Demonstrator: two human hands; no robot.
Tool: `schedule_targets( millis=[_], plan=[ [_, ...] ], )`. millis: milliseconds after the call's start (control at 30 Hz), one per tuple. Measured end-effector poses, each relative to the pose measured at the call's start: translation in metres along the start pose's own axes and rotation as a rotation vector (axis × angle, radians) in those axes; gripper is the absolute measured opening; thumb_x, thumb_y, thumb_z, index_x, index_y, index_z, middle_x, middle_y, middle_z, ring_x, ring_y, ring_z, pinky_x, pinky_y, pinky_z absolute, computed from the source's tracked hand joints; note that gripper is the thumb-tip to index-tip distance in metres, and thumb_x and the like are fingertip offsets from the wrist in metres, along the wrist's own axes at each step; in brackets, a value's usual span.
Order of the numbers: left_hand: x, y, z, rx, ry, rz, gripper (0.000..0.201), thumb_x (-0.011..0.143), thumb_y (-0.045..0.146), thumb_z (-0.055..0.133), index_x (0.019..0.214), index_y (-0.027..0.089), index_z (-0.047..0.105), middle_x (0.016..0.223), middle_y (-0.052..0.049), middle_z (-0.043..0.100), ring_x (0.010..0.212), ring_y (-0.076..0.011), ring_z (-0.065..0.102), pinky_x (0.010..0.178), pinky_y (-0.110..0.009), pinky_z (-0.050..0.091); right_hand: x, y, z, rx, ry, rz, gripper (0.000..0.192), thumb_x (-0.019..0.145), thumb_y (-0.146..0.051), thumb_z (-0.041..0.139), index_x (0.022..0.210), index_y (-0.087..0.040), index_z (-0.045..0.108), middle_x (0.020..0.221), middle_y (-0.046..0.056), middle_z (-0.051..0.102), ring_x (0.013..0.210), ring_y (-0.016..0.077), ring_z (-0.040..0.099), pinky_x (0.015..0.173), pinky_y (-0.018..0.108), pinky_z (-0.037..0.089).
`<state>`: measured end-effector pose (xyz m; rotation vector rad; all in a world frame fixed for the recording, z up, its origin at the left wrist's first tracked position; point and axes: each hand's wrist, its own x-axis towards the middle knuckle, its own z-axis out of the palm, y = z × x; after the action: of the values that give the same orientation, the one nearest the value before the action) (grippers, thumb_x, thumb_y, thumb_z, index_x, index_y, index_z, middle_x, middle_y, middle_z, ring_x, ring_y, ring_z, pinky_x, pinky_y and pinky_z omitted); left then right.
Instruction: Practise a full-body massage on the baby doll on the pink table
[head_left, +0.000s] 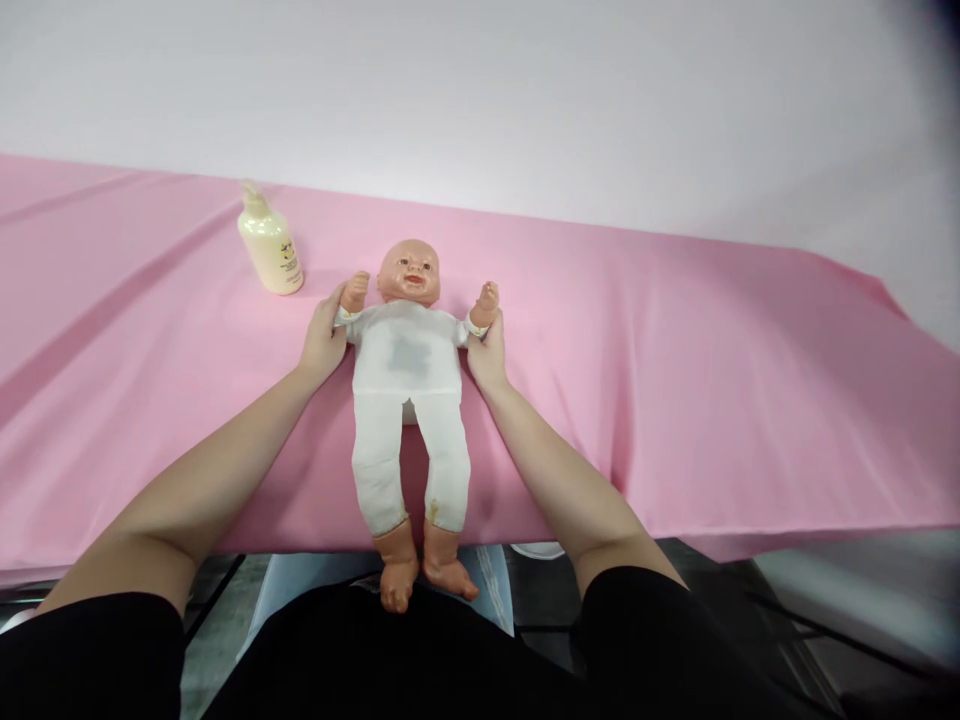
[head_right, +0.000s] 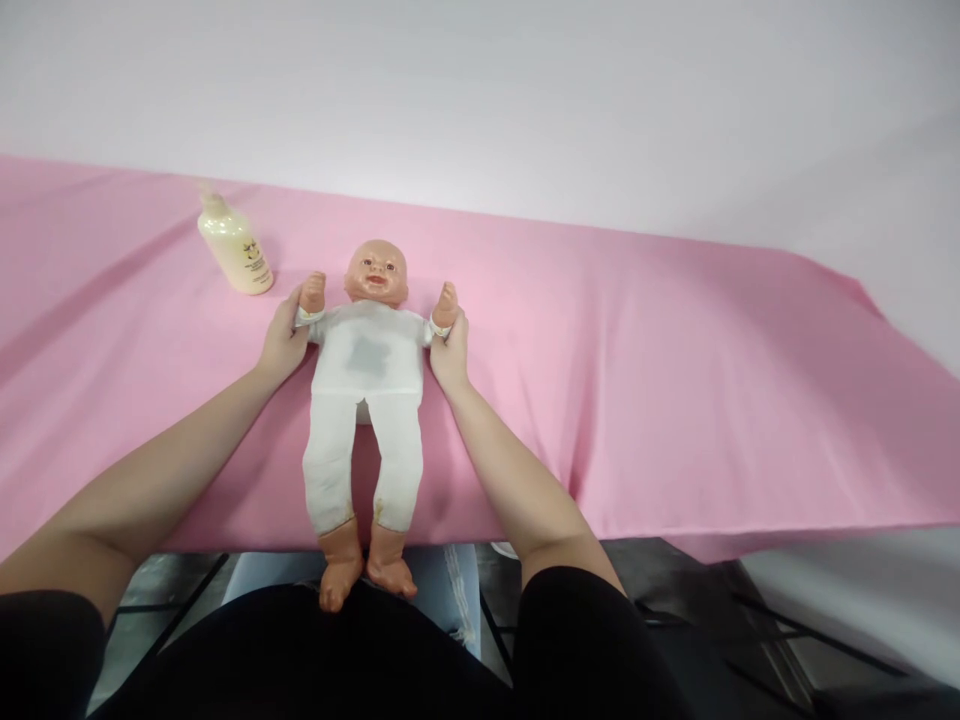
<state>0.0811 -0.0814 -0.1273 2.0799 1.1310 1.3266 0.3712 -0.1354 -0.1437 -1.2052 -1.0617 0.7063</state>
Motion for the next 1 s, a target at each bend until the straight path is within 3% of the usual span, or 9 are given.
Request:
schedule_targets(
  millis=[167,367,500,1000],
  plan=[
    [-0.001,-0.004,0.001,0.035,-0.058,-0.033,0.066,0.082,0.014,0.048,0.147,0.021,0.05,0.141,-0.01,0.062,0.132,-0.0296,0.055,0.118,-0.05,0.042,-0.009,-0.016,0.005,-0.007,-0.062,0.009,0.035,0.089,-0.041,0.066,0.119,-0.03,0.054,0.122,0.002,0.061,0.126,0.0208,0.058,0.118,0.045,0.046],
    [0.0,-0.007,0.004,0.029,-0.076,-0.039,0.071,0.076,0.011,0.049,0.147,0.022,0.051,0.133,-0.008,0.065,0.13,-0.0295,0.056,0.118,-0.049,0.042,-0.003,-0.003,-0.002,-0.075,-0.119,-0.083,0.049,0.084,-0.037,0.07,0.129,-0.031,0.053,0.139,0.003,0.056,0.141,0.0248,0.046,0.125,0.054,0.034],
    [0.0,-0.006,0.004,0.031,-0.081,-0.038,0.073,0.074,0.01,0.049,0.146,0.022,0.052,0.131,-0.008,0.065,0.129,-0.0301,0.056,0.118,-0.05,0.041,-0.002,0.002,-0.005,-0.129,-0.131,-0.148,0.056,0.082,-0.04,0.073,0.132,-0.028,0.053,0.141,0.006,0.054,0.139,0.027,0.048,0.126,0.054,0.032],
    [0.0,-0.004,0.002,0.034,-0.136,0.007,0.062,0.084,0.023,0.054,0.146,0.019,0.051,0.135,-0.011,0.062,0.13,-0.0298,0.055,0.117,-0.047,0.042,-0.001,0.001,-0.004,-0.139,-0.193,-0.217,0.063,0.083,-0.055,0.073,0.137,-0.029,0.055,0.147,0.006,0.054,0.147,0.0281,0.042,0.129,0.055,0.025]
  ],
)
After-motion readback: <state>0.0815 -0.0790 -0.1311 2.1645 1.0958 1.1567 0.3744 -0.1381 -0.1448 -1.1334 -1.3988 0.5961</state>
